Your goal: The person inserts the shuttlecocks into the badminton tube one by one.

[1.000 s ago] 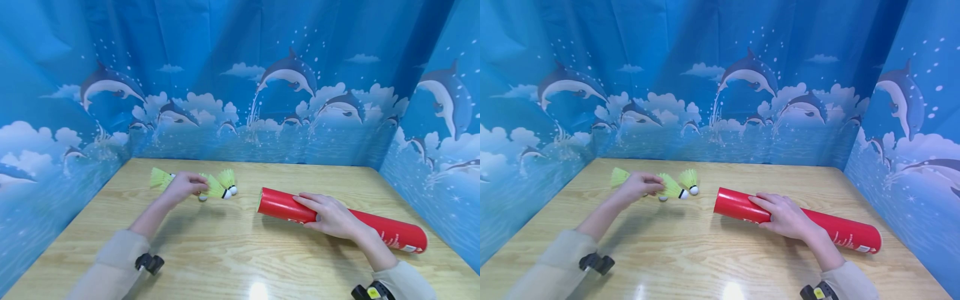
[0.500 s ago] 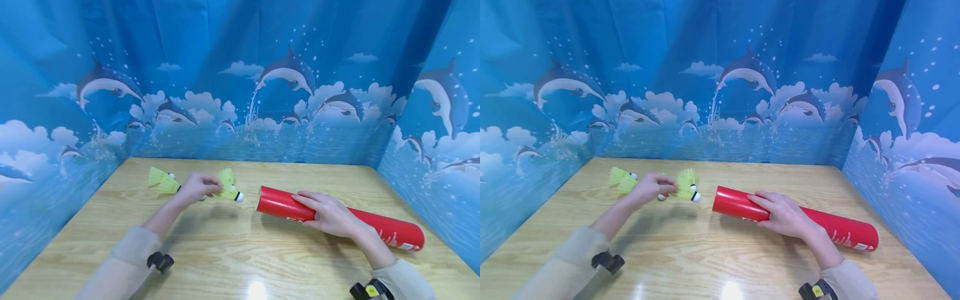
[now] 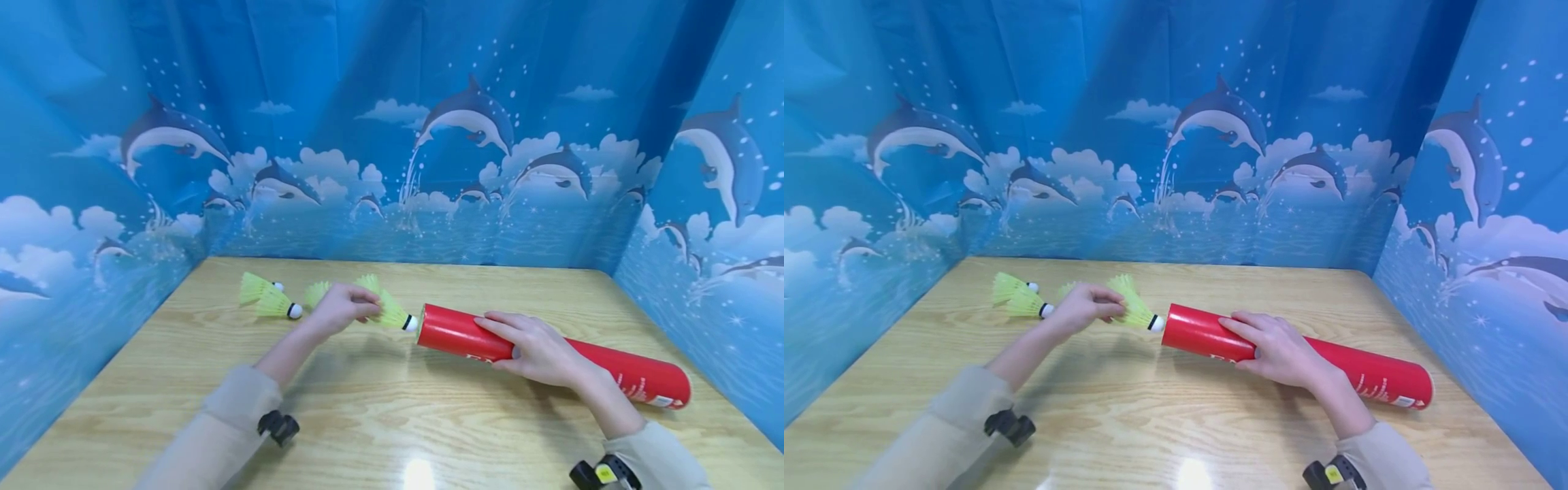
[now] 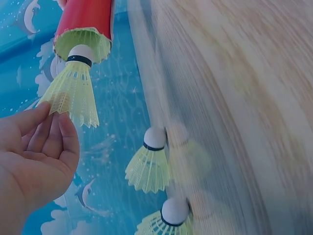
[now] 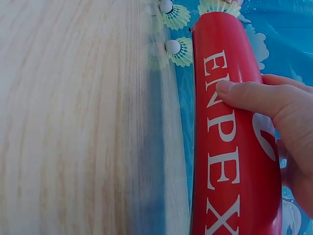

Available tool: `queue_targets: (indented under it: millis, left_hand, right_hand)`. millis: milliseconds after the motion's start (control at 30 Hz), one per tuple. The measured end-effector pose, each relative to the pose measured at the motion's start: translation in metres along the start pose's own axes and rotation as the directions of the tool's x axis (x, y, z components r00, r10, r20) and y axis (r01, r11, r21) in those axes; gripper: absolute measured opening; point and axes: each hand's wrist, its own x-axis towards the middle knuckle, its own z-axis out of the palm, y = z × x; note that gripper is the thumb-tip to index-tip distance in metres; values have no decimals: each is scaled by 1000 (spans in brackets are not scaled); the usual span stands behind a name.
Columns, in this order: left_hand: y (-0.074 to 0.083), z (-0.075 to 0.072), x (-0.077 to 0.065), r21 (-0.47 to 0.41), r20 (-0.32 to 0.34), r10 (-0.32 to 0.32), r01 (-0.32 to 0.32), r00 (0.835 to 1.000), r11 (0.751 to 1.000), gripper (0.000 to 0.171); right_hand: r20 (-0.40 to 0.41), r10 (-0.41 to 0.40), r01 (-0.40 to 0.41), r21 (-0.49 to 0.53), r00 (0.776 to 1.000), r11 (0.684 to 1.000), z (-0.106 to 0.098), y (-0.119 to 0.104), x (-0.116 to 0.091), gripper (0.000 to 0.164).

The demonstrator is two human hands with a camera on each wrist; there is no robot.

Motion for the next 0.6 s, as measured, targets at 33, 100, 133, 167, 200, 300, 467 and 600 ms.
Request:
queue_targets:
  millis: [33, 100, 133, 167, 200, 300, 467, 600]
  left_hand:
    - [1, 2, 1, -7, -2, -3, 3, 1000, 1000, 25]
    - [2, 5, 2, -21, -4, -5, 5, 1000, 1000, 25]
    - [2, 7, 3, -27, -6, -4, 4, 1000, 1000, 25]
    - [3, 8, 3, -32, -9, -6, 6, 1000, 999, 25]
    - [4, 9, 4, -37, -12, -9, 9, 1000, 999, 25]
    - [7, 13, 5, -52, -13, -20, 19, 1000, 998, 23]
    - [10, 21, 6, -71, 7, -18, 18, 1000, 997, 19]
    - [10, 28, 8, -94, 17, -6, 8, 1000, 996, 17]
  right_hand:
    - [1, 1, -1, 1, 1000, 1000, 0, 0, 0, 82]
    - [2, 3, -3, 2, 1000, 1000, 0, 0, 0, 82]
    - [3, 4, -4, 2, 1000, 1000, 0, 0, 0, 82]
    - [3, 4, -4, 2, 1000, 1000, 0, 0, 0, 82]
    - [4, 5, -5, 3, 1000, 1000, 0, 0, 0, 82]
    - [9, 6, -6, 3, 1000, 1000, 0, 0, 0, 82]
    - [14, 16, -16, 8, 1000, 1000, -1, 0, -1, 82]
    - [14, 23, -24, 9, 1000, 1000, -2, -1, -1, 83]
